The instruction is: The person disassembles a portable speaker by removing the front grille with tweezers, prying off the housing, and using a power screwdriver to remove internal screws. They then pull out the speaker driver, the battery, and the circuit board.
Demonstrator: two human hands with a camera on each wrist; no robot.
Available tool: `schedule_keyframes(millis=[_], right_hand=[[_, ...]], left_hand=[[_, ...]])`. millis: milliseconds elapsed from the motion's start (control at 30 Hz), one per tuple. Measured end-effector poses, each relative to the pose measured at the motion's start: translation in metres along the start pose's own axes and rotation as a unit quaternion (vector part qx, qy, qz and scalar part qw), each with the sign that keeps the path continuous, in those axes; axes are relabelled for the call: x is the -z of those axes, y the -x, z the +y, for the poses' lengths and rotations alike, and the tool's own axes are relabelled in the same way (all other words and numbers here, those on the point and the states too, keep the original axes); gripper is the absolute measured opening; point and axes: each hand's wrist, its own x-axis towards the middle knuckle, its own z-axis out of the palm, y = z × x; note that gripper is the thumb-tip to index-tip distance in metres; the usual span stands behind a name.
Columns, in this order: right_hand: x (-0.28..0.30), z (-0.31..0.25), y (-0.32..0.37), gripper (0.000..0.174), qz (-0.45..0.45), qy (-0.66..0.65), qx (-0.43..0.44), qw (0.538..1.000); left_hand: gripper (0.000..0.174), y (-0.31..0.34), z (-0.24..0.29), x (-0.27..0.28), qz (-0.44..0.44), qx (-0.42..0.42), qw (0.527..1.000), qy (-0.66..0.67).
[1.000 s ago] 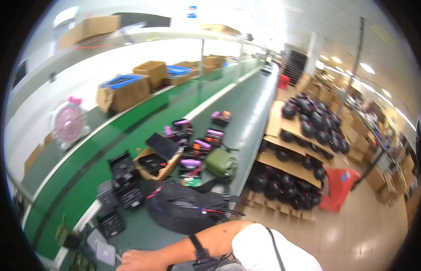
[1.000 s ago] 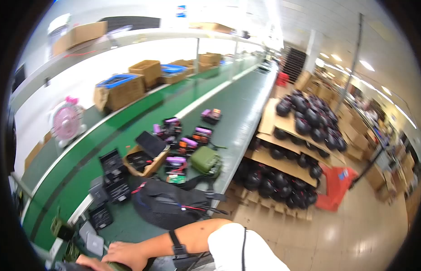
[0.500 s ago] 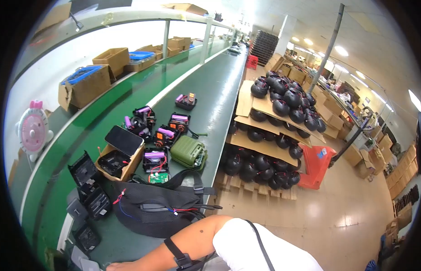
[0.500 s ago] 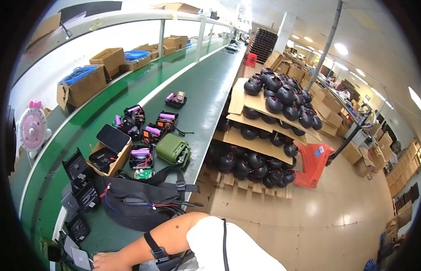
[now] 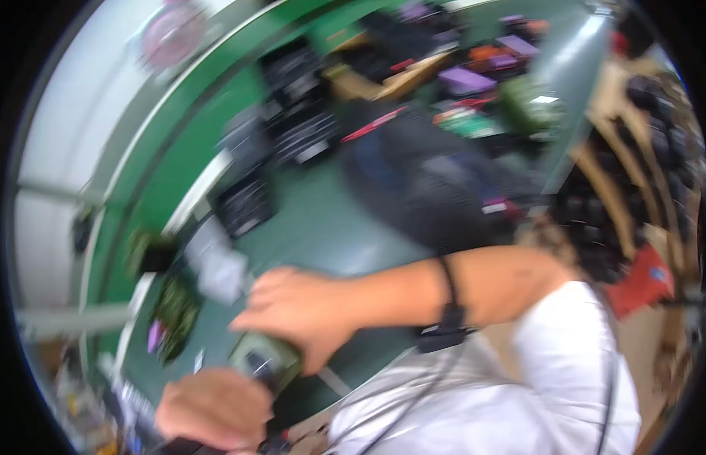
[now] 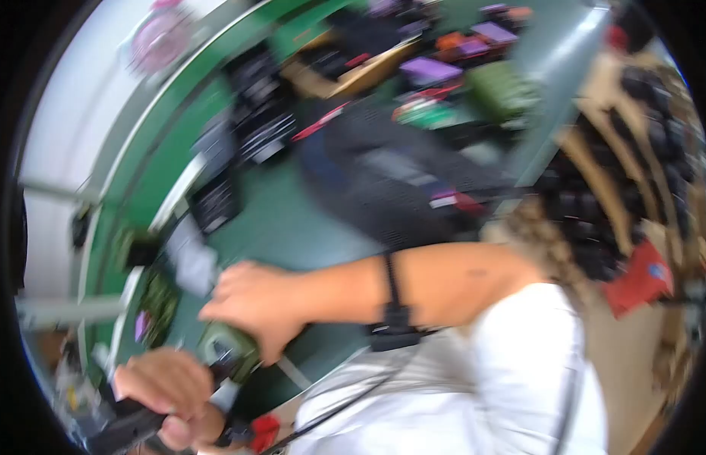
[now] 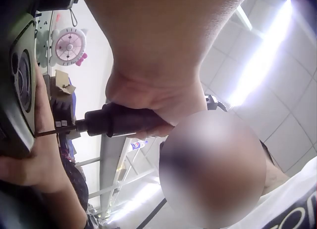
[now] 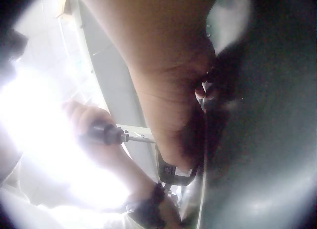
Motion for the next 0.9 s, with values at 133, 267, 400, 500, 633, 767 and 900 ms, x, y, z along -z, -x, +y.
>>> schedule_keyframes(millis=[133,267,400,500,633,767,900], right_hand=[[0.005,0.003,0.003,0.1,-0.034,0.002,-0.045,0.998],[0.005,0.002,0.002,0.099,-0.035,-0.004,-0.046,0.998],[0.003,0.002,0.002,0.099,-0.037,-0.006,-0.054,0.998],[0.0,0.004,0.002,0.1,-0.014,-0.007,-0.042,0.999],[0.003,0.003,0.002,0.1,-0.027,-0.01,-0.047,0.998],[-0.001,0.004,0.001,0.099,-0.007,-0.01,-0.036,0.999],[-0.008,0.006,-0.006,0.093,0.019,0.014,0.014,1.0]], left_hand=[[0.028,-0.003,-0.002,-0.013,0.146,0.022,0.989,-0.024],[0.029,-0.005,-0.004,-0.016,0.121,-0.01,0.991,-0.057],[0.031,-0.003,-0.007,-0.014,0.145,-0.043,0.987,-0.058],[0.029,-0.002,-0.011,-0.02,0.173,-0.057,0.982,-0.041],[0.024,-0.015,0.0,-0.013,0.079,-0.015,0.995,-0.052],[0.023,-0.018,0.005,-0.018,0.085,0.027,0.994,-0.069],[0.014,0.003,-0.004,-0.025,0.101,0.082,0.991,-0.023]])
